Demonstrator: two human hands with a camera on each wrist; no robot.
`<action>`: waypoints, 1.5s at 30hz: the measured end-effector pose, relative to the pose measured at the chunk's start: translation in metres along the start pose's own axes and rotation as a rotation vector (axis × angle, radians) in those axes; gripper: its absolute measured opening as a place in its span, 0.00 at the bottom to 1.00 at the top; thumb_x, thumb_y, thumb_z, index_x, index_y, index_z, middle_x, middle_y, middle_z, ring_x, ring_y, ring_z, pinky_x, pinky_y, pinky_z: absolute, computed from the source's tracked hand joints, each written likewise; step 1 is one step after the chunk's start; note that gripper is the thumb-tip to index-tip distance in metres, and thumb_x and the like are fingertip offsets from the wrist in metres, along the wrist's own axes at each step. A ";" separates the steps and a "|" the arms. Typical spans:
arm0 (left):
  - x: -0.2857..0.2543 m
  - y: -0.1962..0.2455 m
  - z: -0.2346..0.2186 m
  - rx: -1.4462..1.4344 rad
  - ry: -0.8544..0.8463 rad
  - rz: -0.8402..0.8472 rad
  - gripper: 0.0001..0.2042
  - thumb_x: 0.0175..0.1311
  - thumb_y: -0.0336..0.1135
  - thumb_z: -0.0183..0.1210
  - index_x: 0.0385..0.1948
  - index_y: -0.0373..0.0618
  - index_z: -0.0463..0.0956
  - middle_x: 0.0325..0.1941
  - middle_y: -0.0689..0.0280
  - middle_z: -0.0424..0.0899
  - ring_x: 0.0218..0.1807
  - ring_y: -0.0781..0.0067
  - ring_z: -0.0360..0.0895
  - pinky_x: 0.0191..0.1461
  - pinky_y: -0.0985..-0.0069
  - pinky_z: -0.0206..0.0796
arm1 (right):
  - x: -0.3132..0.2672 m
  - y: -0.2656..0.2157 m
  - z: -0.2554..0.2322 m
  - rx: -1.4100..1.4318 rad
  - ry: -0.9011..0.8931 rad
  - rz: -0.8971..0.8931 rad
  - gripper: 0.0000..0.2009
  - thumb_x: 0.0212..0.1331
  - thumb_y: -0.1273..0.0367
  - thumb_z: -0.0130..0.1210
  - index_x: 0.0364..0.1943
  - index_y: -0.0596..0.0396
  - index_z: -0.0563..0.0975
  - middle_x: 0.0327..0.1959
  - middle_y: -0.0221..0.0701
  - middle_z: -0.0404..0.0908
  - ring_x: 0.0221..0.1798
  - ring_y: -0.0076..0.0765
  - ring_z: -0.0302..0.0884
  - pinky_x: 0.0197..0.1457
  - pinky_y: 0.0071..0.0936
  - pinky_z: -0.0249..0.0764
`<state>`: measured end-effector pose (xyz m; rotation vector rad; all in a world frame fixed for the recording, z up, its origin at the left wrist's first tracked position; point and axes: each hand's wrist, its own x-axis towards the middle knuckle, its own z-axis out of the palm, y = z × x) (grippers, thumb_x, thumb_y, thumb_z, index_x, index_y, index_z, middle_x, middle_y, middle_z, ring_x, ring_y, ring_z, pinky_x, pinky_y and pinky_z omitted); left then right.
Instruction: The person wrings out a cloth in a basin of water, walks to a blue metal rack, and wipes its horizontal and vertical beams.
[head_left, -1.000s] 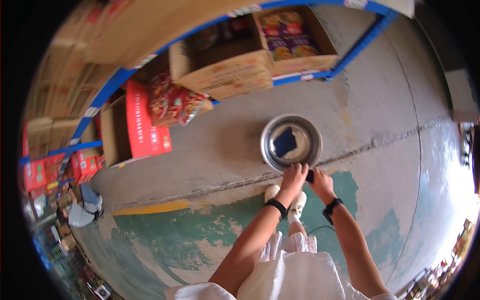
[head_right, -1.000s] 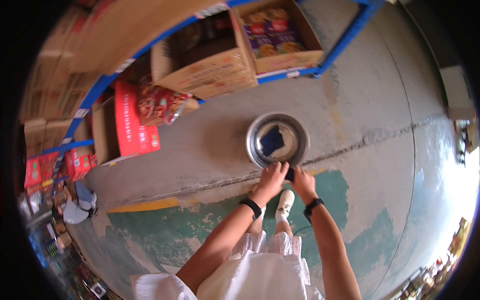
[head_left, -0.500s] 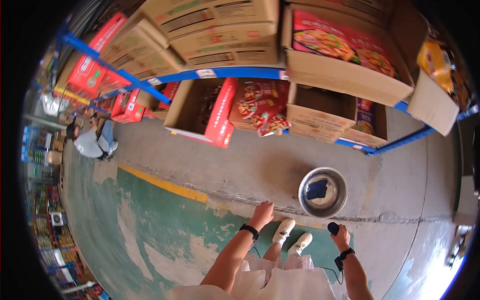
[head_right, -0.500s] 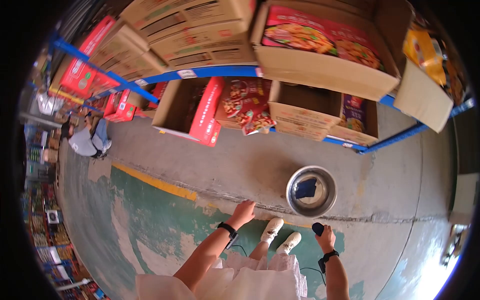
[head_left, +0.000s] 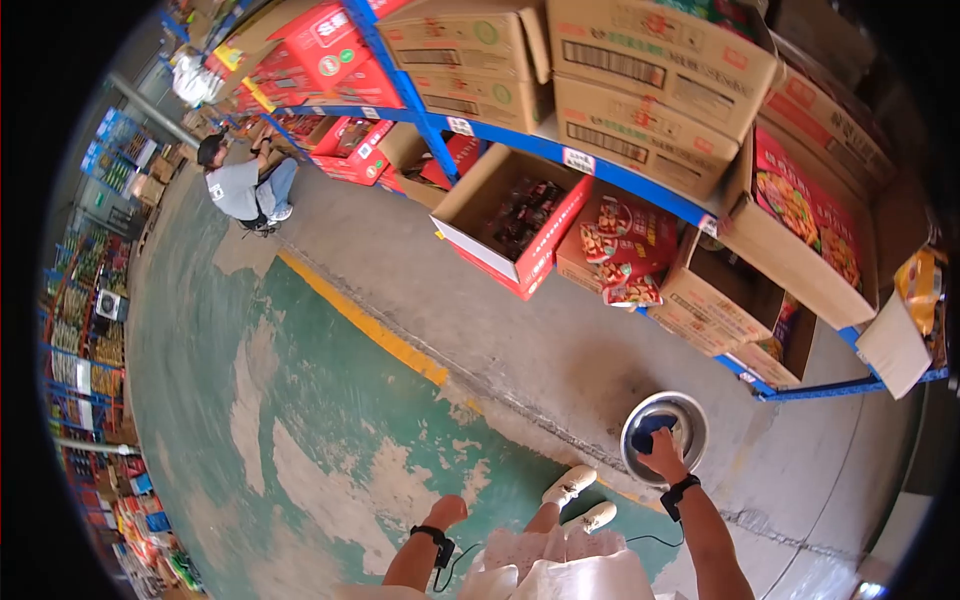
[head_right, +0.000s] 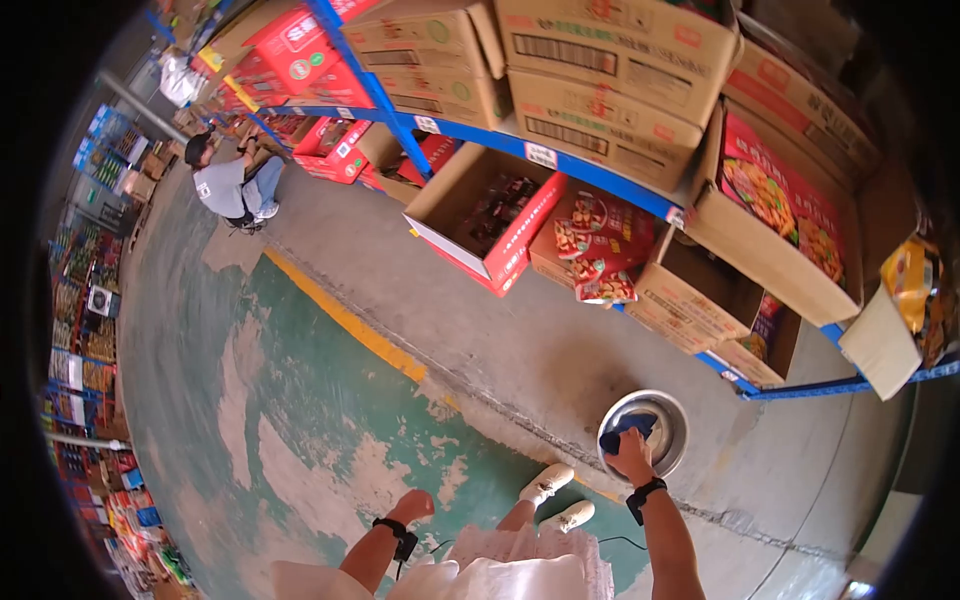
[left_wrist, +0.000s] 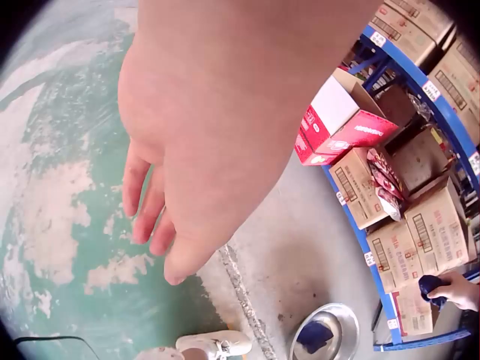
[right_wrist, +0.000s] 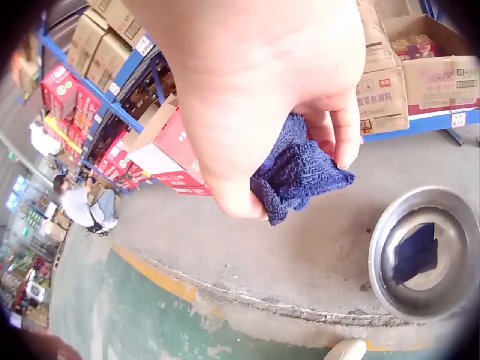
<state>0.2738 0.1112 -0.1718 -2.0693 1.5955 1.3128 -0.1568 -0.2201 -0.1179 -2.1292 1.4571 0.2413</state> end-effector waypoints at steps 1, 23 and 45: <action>-0.012 0.005 0.001 -0.004 -0.037 -0.042 0.08 0.43 0.40 0.59 0.16 0.46 0.78 0.23 0.53 0.79 0.31 0.46 0.76 0.37 0.59 0.69 | -0.002 -0.004 -0.003 -0.005 -0.010 -0.007 0.24 0.39 0.56 0.63 0.39 0.58 0.76 0.43 0.42 0.71 0.49 0.48 0.71 0.51 0.41 0.72; -0.136 0.152 -0.032 -0.136 0.187 0.055 0.14 0.53 0.40 0.51 0.27 0.37 0.79 0.29 0.48 0.80 0.35 0.43 0.77 0.38 0.55 0.68 | -0.285 0.136 -0.060 0.428 0.061 0.331 0.17 0.44 0.59 0.55 0.19 0.63 0.75 0.17 0.41 0.77 0.19 0.43 0.75 0.25 0.37 0.71; -0.275 0.318 -0.074 -0.507 0.343 0.583 0.24 0.53 0.45 0.63 0.47 0.38 0.72 0.49 0.53 0.77 0.51 0.57 0.75 0.54 0.68 0.67 | -0.385 -0.015 -0.096 1.534 0.092 -0.084 0.22 0.36 0.78 0.44 0.44 0.60 0.64 0.33 0.45 0.77 0.36 0.48 0.80 0.43 0.39 0.77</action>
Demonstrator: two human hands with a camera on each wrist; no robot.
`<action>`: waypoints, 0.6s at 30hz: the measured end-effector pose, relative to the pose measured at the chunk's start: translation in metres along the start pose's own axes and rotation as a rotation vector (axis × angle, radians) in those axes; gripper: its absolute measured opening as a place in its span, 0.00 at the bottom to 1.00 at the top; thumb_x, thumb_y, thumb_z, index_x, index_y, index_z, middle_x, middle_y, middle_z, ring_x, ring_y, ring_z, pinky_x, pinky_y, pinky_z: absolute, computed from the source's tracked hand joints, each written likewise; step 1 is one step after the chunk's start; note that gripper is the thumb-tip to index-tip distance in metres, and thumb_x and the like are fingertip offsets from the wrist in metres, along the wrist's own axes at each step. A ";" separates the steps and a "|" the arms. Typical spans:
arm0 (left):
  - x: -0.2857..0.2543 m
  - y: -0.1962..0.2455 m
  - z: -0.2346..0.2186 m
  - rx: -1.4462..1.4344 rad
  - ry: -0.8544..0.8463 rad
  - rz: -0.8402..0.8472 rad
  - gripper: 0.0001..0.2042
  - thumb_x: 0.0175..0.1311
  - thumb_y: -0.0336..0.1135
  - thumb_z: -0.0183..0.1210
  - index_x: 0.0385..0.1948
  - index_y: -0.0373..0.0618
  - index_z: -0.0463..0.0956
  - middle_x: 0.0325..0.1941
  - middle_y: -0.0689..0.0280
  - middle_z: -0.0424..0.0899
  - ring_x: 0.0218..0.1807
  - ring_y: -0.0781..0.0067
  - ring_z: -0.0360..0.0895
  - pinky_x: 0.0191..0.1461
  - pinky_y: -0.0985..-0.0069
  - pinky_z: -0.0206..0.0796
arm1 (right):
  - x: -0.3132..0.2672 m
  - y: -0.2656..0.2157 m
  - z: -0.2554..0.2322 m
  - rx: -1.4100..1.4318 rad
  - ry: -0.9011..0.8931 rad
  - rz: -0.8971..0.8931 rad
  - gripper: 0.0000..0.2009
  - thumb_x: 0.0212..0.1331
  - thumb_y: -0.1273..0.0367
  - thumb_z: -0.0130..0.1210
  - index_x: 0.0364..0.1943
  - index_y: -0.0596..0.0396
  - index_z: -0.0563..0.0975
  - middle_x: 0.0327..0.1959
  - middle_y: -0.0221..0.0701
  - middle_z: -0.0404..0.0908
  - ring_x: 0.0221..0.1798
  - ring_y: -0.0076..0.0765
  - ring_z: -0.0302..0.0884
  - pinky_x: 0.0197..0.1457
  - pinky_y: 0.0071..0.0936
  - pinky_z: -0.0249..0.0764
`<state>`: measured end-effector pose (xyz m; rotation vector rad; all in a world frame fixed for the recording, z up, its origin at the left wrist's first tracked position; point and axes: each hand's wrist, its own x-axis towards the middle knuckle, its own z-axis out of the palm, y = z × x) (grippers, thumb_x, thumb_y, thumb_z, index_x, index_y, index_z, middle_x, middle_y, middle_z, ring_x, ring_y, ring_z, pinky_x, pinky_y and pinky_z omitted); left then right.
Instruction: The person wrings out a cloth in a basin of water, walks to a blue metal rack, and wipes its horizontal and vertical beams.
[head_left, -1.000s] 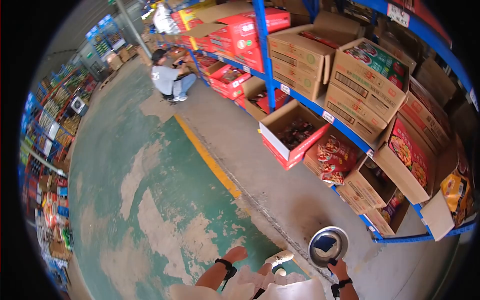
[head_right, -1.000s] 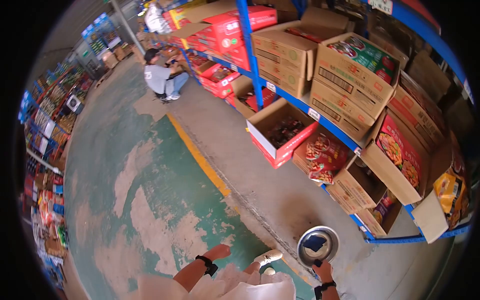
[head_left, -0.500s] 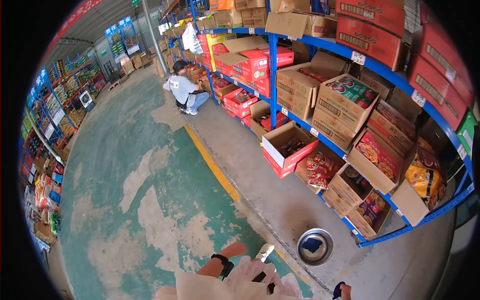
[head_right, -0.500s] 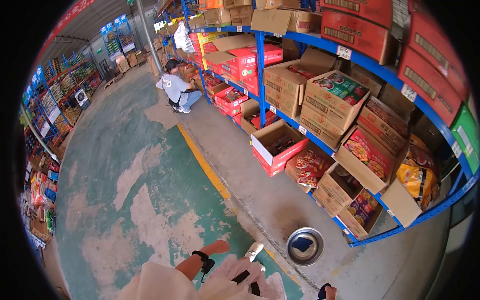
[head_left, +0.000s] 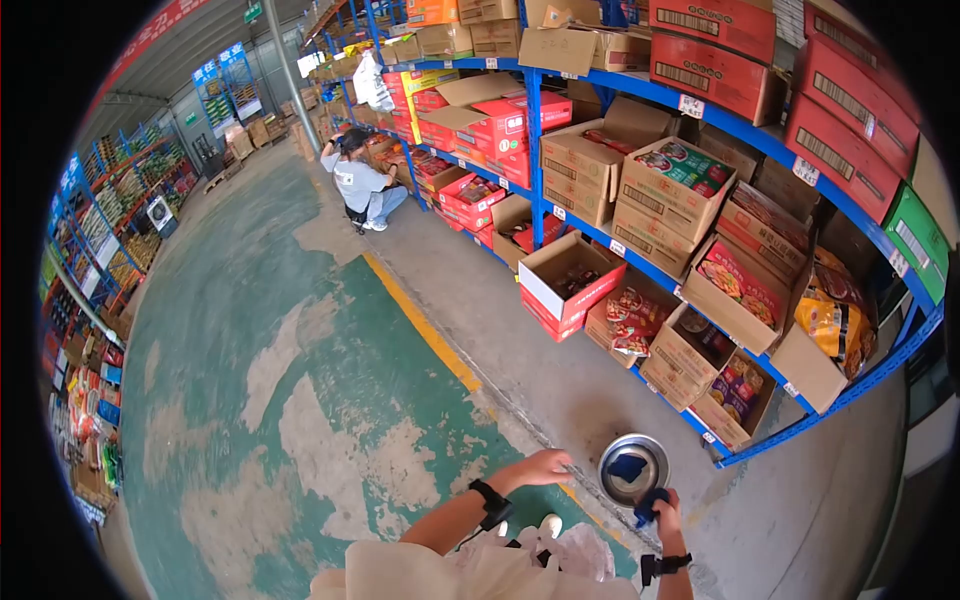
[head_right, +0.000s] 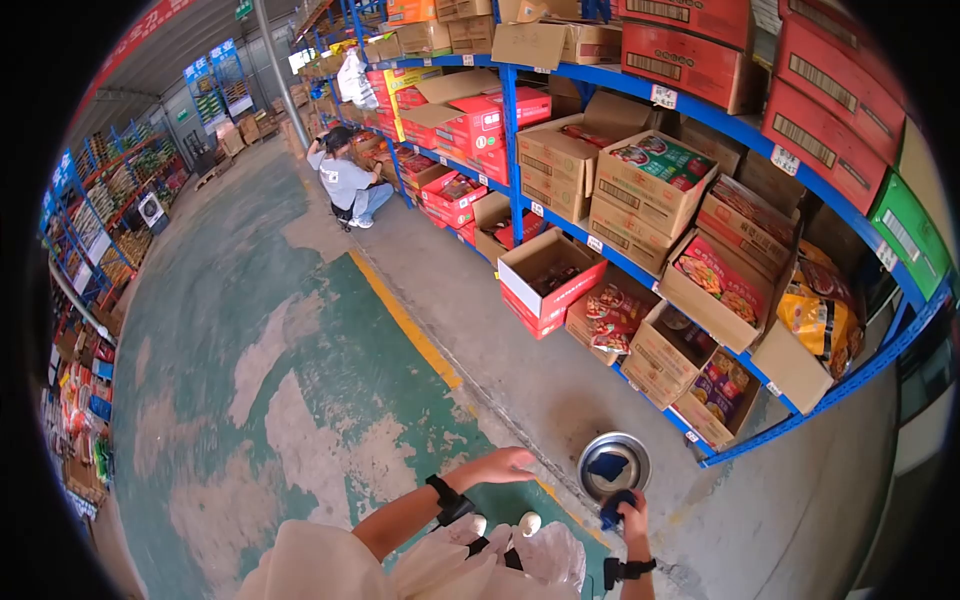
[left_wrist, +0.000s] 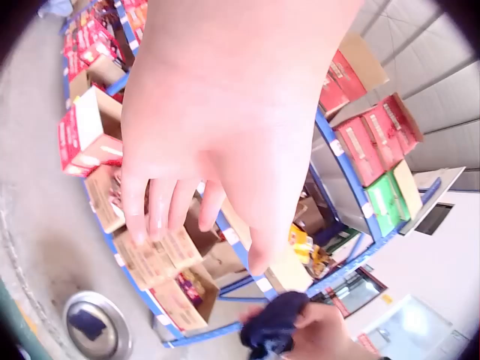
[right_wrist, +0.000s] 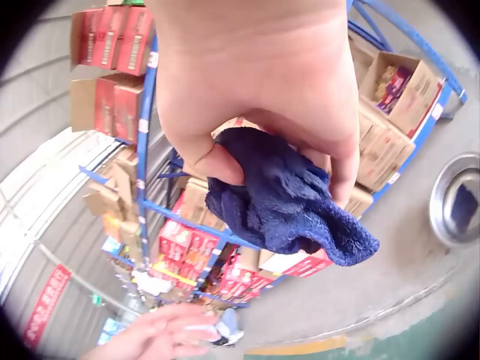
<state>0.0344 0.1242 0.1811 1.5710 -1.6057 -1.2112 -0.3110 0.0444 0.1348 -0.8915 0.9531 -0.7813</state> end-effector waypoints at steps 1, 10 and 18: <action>0.003 0.015 0.006 0.008 -0.015 0.091 0.28 0.50 0.43 0.65 0.52 0.38 0.69 0.51 0.52 0.75 0.54 0.57 0.74 0.56 0.69 0.66 | -0.002 -0.011 0.026 -0.012 -0.087 -0.040 0.24 0.37 0.80 0.46 0.46 0.58 0.64 0.36 0.44 0.77 0.41 0.45 0.79 0.50 0.36 0.74; -0.027 0.049 0.017 -0.215 -0.002 0.341 0.31 0.45 0.31 0.66 0.55 0.40 0.66 0.47 0.53 0.76 0.50 0.58 0.75 0.54 0.67 0.66 | -0.029 -0.025 0.162 -0.488 -0.255 -0.356 0.24 0.36 0.83 0.59 0.45 0.57 0.72 0.43 0.29 0.73 0.49 0.28 0.73 0.52 0.26 0.71; -0.064 0.044 -0.002 -0.113 -0.085 0.276 0.20 0.44 0.33 0.65 0.42 0.39 0.74 0.40 0.54 0.79 0.43 0.57 0.77 0.48 0.67 0.68 | -0.066 -0.032 0.168 -0.597 -0.210 -0.195 0.23 0.38 0.76 0.66 0.45 0.56 0.74 0.36 0.28 0.78 0.37 0.24 0.76 0.40 0.22 0.73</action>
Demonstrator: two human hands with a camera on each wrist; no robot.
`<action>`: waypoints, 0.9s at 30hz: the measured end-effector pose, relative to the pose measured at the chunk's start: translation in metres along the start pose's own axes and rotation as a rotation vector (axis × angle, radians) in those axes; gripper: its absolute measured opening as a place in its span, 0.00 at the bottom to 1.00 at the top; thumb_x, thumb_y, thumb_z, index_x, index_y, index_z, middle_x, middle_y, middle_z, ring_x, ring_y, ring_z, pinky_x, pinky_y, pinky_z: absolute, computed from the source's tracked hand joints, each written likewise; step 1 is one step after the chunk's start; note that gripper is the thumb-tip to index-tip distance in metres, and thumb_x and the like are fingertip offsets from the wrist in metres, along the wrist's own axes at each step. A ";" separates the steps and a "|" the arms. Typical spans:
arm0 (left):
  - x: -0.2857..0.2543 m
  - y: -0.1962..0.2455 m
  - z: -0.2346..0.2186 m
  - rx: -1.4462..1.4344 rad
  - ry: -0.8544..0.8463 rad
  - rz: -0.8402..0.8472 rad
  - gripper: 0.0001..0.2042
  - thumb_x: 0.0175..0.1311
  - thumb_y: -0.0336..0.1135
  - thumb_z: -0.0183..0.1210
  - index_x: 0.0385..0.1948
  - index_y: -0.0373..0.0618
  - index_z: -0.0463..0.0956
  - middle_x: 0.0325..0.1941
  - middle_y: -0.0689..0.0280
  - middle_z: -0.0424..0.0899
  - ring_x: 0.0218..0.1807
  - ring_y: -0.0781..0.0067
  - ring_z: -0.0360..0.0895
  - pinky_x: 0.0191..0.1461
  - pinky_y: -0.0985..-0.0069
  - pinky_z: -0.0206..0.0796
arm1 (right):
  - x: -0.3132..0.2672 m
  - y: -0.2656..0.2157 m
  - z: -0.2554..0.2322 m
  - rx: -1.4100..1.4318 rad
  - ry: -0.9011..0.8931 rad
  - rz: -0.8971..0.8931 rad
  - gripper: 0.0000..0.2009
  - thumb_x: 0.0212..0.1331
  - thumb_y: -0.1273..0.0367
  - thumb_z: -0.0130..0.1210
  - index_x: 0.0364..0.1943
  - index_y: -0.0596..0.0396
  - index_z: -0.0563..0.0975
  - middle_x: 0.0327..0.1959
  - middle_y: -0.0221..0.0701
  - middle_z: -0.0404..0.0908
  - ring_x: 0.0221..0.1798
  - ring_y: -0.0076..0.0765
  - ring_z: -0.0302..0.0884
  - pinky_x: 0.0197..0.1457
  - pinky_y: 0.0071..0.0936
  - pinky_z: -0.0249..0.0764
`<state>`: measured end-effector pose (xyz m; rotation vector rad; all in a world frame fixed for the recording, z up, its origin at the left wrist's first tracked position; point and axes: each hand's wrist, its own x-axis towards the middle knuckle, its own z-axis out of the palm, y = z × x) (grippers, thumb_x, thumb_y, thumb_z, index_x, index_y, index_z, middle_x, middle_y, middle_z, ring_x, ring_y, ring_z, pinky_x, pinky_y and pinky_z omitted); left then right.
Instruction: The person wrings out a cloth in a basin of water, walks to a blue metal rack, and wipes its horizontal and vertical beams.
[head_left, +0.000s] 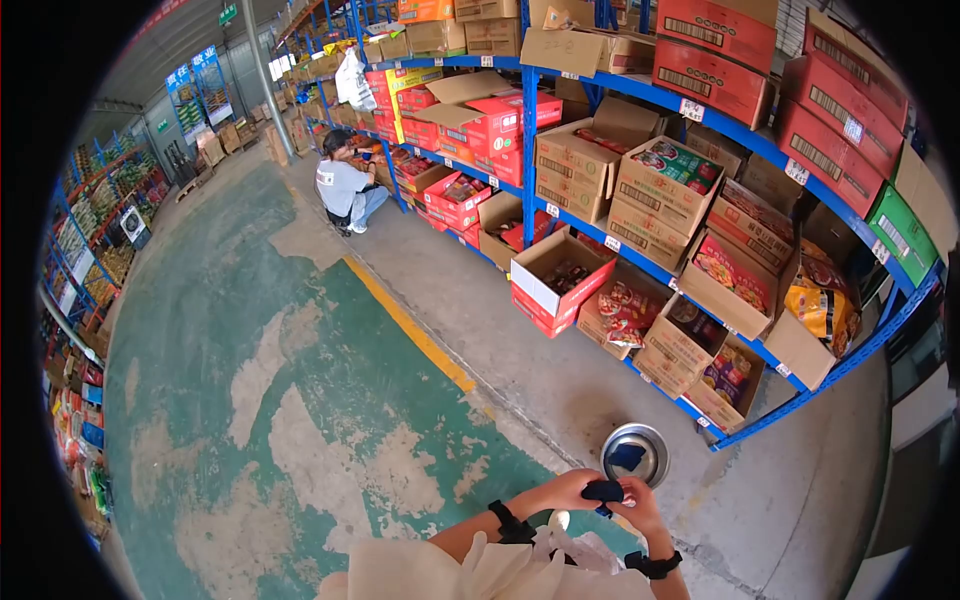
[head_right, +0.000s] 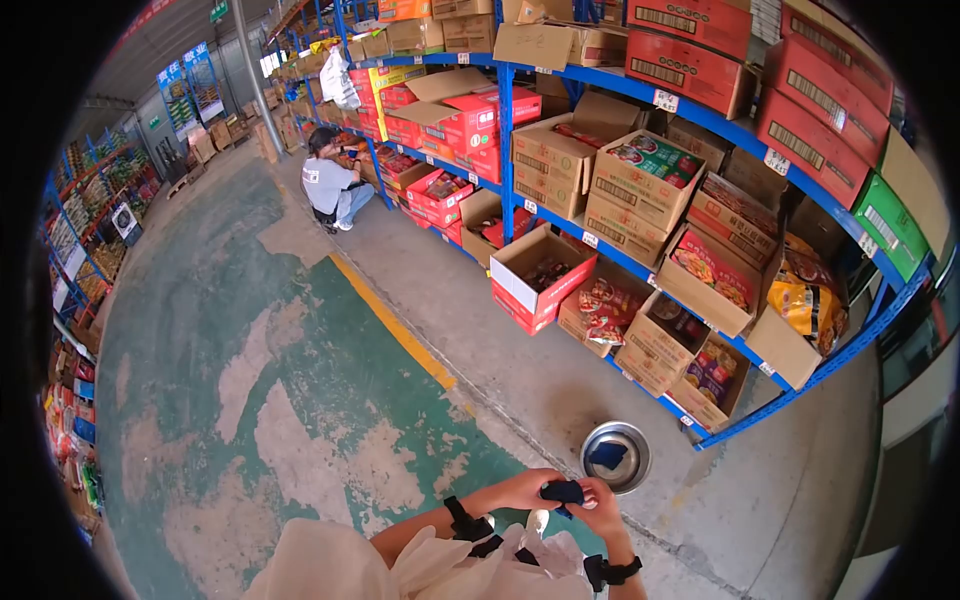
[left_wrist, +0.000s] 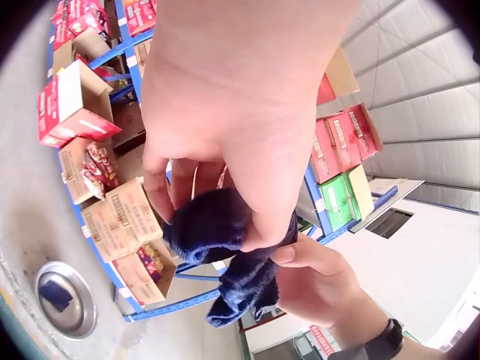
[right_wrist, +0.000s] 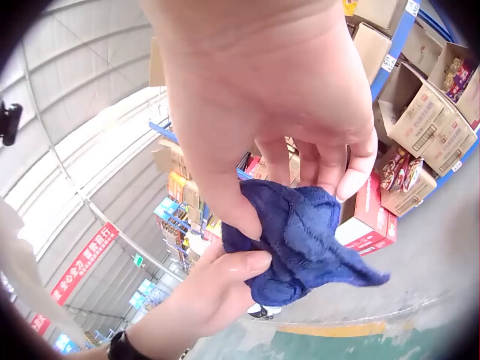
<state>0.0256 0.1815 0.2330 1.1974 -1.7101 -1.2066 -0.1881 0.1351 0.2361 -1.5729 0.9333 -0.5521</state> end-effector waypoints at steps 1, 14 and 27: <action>-0.001 -0.004 0.001 0.043 -0.002 0.017 0.20 0.44 0.33 0.64 0.43 0.39 0.74 0.40 0.54 0.79 0.43 0.56 0.77 0.48 0.68 0.68 | -0.003 0.000 0.000 -0.030 0.008 -0.004 0.24 0.38 0.76 0.65 0.45 0.56 0.74 0.36 0.29 0.78 0.37 0.23 0.76 0.40 0.21 0.73; -0.037 -0.015 -0.004 0.136 0.216 0.176 0.18 0.48 0.35 0.62 0.42 0.41 0.74 0.38 0.53 0.79 0.41 0.51 0.77 0.47 0.63 0.68 | -0.023 -0.024 0.019 -0.025 0.022 0.035 0.22 0.43 0.76 0.65 0.47 0.58 0.76 0.34 0.28 0.81 0.35 0.20 0.76 0.38 0.19 0.72; -0.065 -0.002 -0.016 0.060 0.200 0.149 0.13 0.60 0.34 0.54 0.44 0.38 0.73 0.41 0.52 0.78 0.45 0.51 0.75 0.50 0.63 0.65 | -0.036 0.005 0.050 -0.185 0.072 0.011 0.18 0.49 0.74 0.57 0.48 0.61 0.75 0.37 0.37 0.83 0.41 0.30 0.80 0.44 0.26 0.75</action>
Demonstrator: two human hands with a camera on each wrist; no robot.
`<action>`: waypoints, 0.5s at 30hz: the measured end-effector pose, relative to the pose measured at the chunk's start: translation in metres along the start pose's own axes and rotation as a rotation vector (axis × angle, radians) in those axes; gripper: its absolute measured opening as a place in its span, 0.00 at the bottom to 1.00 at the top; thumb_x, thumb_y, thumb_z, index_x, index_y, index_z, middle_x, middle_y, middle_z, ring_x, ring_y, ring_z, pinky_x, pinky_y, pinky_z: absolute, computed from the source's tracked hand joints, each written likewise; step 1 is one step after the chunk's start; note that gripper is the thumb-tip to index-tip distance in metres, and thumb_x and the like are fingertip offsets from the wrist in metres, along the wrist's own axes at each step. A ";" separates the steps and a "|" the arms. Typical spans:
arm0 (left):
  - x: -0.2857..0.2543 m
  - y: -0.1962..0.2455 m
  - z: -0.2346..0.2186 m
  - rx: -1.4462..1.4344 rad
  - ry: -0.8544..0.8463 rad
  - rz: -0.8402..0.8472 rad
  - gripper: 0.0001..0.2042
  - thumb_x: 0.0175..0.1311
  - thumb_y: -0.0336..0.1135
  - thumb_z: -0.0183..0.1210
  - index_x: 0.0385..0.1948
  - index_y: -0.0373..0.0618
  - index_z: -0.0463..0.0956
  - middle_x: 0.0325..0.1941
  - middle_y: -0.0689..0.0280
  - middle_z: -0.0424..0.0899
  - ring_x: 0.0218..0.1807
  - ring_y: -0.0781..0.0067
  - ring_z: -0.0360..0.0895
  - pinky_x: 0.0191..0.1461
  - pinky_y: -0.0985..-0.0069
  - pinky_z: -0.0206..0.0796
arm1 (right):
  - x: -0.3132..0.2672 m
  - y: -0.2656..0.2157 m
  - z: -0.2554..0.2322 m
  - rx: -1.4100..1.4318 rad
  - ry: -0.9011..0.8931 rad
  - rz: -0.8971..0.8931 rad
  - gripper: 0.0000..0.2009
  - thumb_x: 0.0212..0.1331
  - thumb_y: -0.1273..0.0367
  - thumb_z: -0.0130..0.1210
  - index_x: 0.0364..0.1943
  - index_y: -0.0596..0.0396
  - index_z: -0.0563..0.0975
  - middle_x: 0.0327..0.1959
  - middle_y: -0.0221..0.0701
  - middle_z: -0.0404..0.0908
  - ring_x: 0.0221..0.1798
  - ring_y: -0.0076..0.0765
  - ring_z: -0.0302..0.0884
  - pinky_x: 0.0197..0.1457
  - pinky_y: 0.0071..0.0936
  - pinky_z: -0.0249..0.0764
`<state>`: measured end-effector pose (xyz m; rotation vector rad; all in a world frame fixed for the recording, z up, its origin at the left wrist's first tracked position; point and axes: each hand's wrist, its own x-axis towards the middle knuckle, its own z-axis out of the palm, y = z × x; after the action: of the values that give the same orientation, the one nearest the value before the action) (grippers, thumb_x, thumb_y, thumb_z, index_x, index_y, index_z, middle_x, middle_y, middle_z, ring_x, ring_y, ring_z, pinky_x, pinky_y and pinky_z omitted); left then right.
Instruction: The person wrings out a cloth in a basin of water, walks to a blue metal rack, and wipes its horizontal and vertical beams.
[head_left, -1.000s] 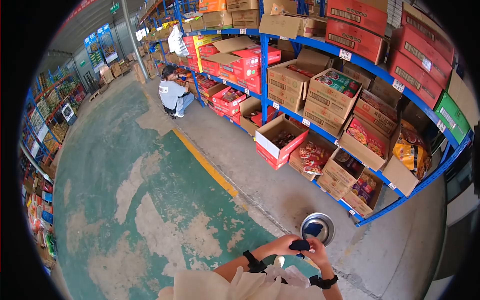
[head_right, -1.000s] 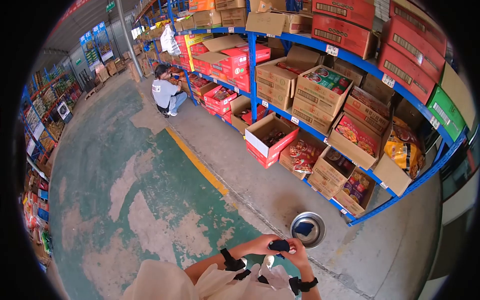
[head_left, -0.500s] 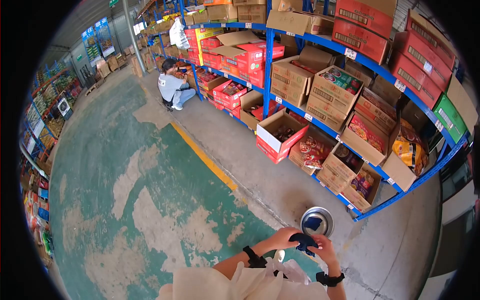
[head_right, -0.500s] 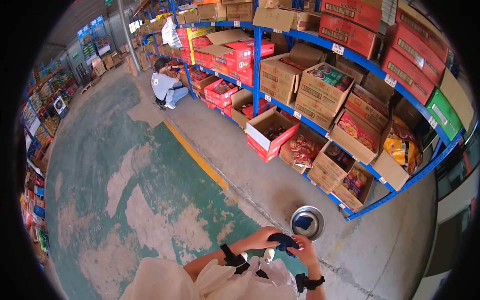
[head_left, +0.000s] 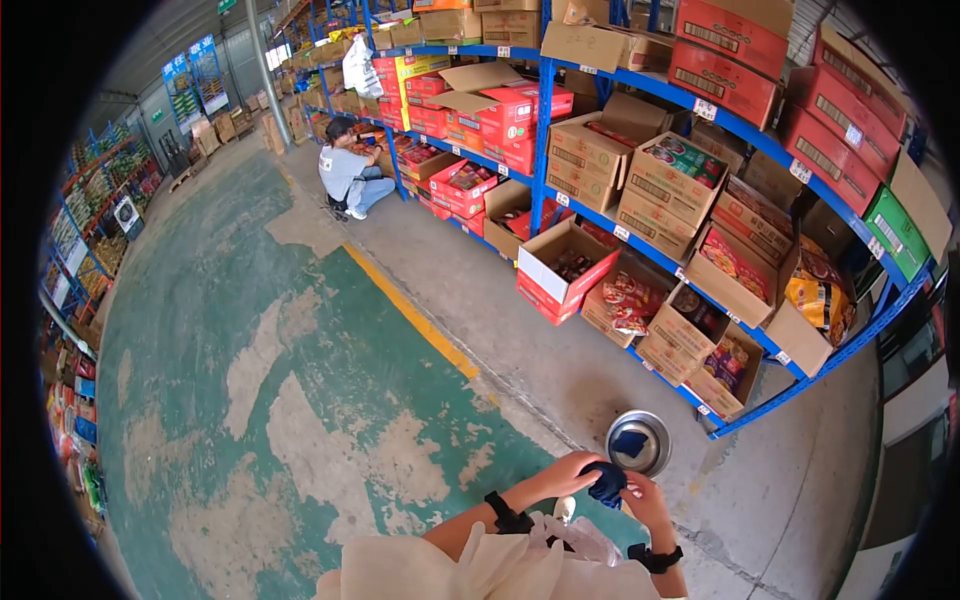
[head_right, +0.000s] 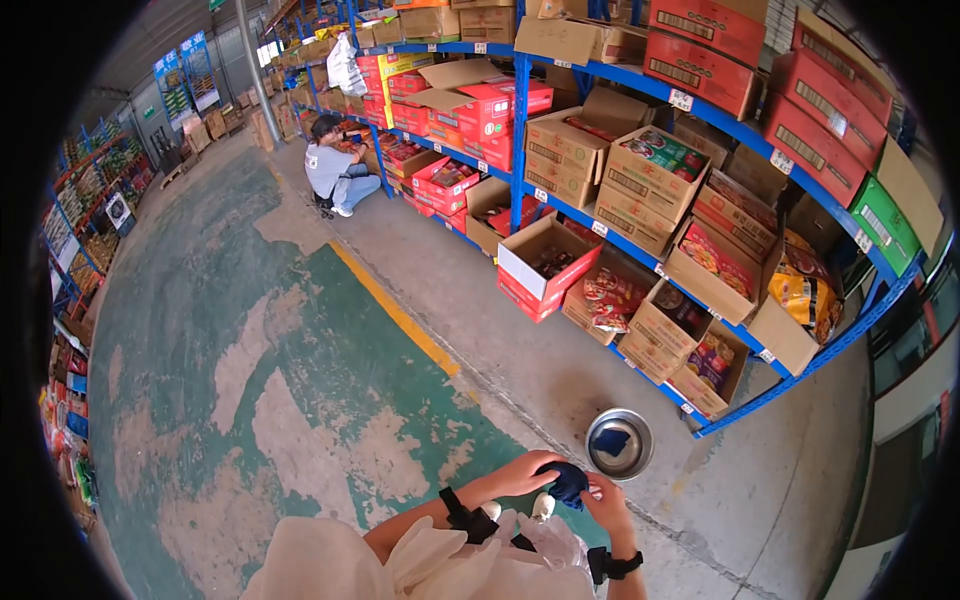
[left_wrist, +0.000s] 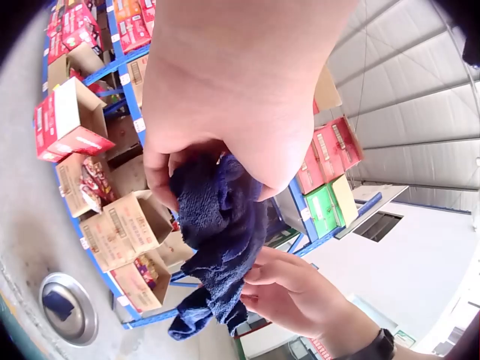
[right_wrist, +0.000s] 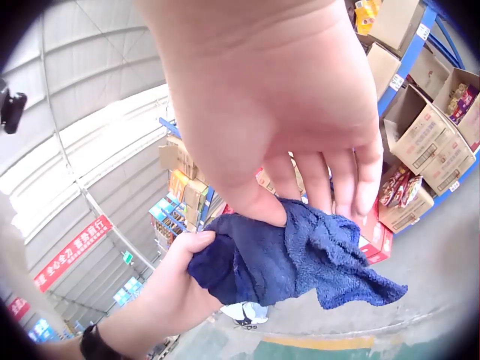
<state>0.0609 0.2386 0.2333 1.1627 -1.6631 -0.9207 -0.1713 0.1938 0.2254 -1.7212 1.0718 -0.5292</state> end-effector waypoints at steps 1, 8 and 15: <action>-0.002 -0.001 -0.003 -0.003 -0.017 -0.019 0.13 0.60 0.34 0.54 0.43 0.38 0.73 0.41 0.52 0.78 0.45 0.51 0.75 0.50 0.64 0.65 | 0.000 -0.001 0.004 -0.014 0.001 -0.014 0.18 0.50 0.74 0.56 0.47 0.61 0.75 0.37 0.38 0.83 0.41 0.32 0.81 0.44 0.27 0.75; -0.020 -0.007 -0.009 -0.062 -0.010 -0.148 0.14 0.60 0.36 0.55 0.43 0.38 0.74 0.40 0.52 0.80 0.43 0.52 0.77 0.47 0.65 0.67 | 0.004 -0.026 0.026 -0.109 0.007 -0.029 0.15 0.50 0.75 0.49 0.43 0.60 0.77 0.33 0.45 0.81 0.39 0.44 0.82 0.43 0.33 0.76; -0.034 -0.014 -0.022 0.035 -0.054 -0.177 0.14 0.60 0.40 0.55 0.42 0.40 0.76 0.37 0.51 0.80 0.41 0.50 0.76 0.46 0.64 0.68 | 0.010 -0.043 0.037 -0.335 0.056 -0.127 0.16 0.50 0.76 0.46 0.45 0.60 0.76 0.36 0.50 0.79 0.40 0.53 0.79 0.43 0.36 0.75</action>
<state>0.0915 0.2652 0.2202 1.3356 -1.6445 -1.0447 -0.1207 0.2093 0.2483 -2.0883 1.1454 -0.5003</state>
